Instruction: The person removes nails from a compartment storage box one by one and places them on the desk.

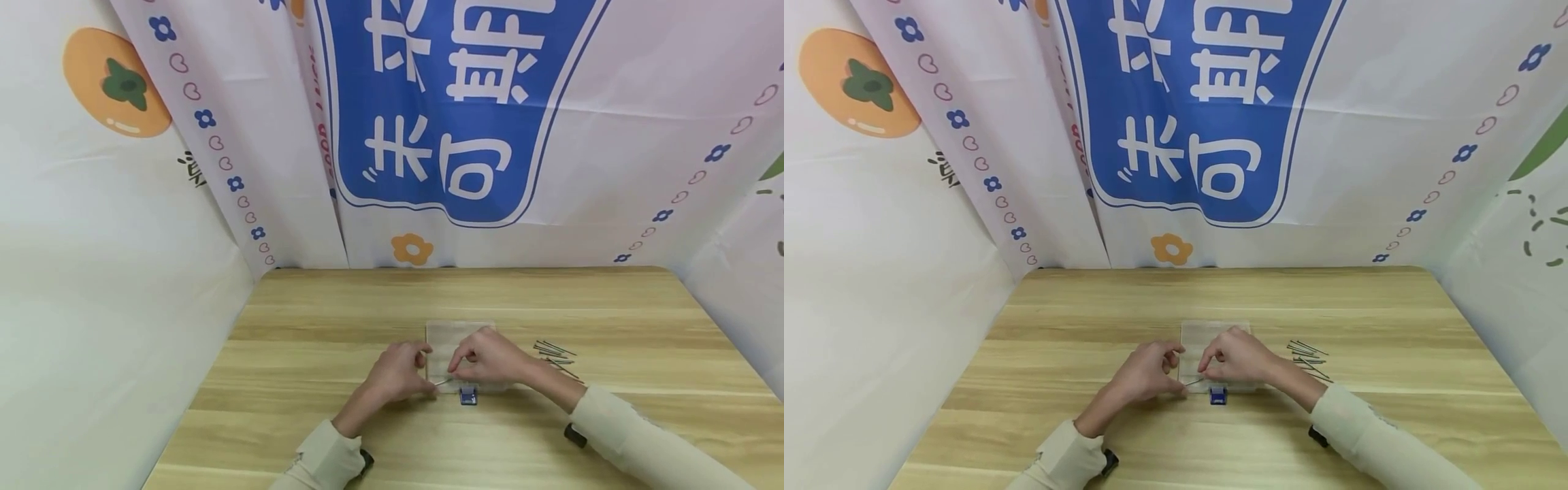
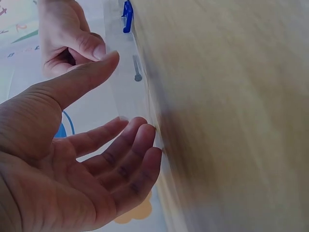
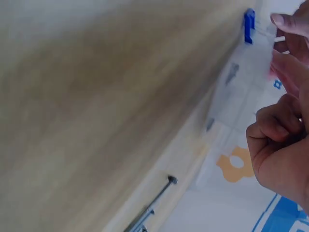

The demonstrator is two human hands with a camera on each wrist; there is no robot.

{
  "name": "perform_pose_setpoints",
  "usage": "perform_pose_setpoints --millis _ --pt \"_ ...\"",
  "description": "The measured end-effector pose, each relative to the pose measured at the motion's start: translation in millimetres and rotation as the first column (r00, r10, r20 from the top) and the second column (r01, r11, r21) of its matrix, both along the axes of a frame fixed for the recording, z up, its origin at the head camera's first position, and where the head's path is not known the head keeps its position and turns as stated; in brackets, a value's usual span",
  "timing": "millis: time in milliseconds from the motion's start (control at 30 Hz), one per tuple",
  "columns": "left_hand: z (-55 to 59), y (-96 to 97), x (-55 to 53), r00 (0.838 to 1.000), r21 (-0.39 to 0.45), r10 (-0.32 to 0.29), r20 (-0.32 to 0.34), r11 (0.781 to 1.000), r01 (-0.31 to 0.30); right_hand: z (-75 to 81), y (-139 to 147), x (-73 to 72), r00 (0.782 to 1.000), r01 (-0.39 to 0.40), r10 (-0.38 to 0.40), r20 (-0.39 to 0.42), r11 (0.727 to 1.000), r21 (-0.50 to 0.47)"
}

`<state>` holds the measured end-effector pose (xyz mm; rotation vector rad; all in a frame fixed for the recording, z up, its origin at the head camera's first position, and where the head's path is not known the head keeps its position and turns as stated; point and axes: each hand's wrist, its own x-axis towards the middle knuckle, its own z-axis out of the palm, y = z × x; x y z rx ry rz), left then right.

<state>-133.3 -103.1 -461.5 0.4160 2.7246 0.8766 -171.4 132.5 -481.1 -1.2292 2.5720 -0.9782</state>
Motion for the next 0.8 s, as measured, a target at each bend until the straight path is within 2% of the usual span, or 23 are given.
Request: perform_pose_setpoints --millis 200,567,800 --pt "-1.9 -2.8 -1.1 1.0 0.012 0.0 0.006 1.0 0.0 -5.6 -8 3.5 0.999 0.05 -0.05 -0.009 0.999 0.02" --pt "-4.3 -7.3 -4.6 0.999 -0.022 -0.032 -0.006 0.999 0.032 -7.7 -15 5.9 0.996 0.083 -0.081 -0.035 0.994 0.068" --pt "-4.4 -7.8 -4.0 0.999 -0.019 -0.033 -0.005 0.999 0.033 -9.5 -19 4.4 0.998 0.064 -0.06 -0.03 0.991 0.115"
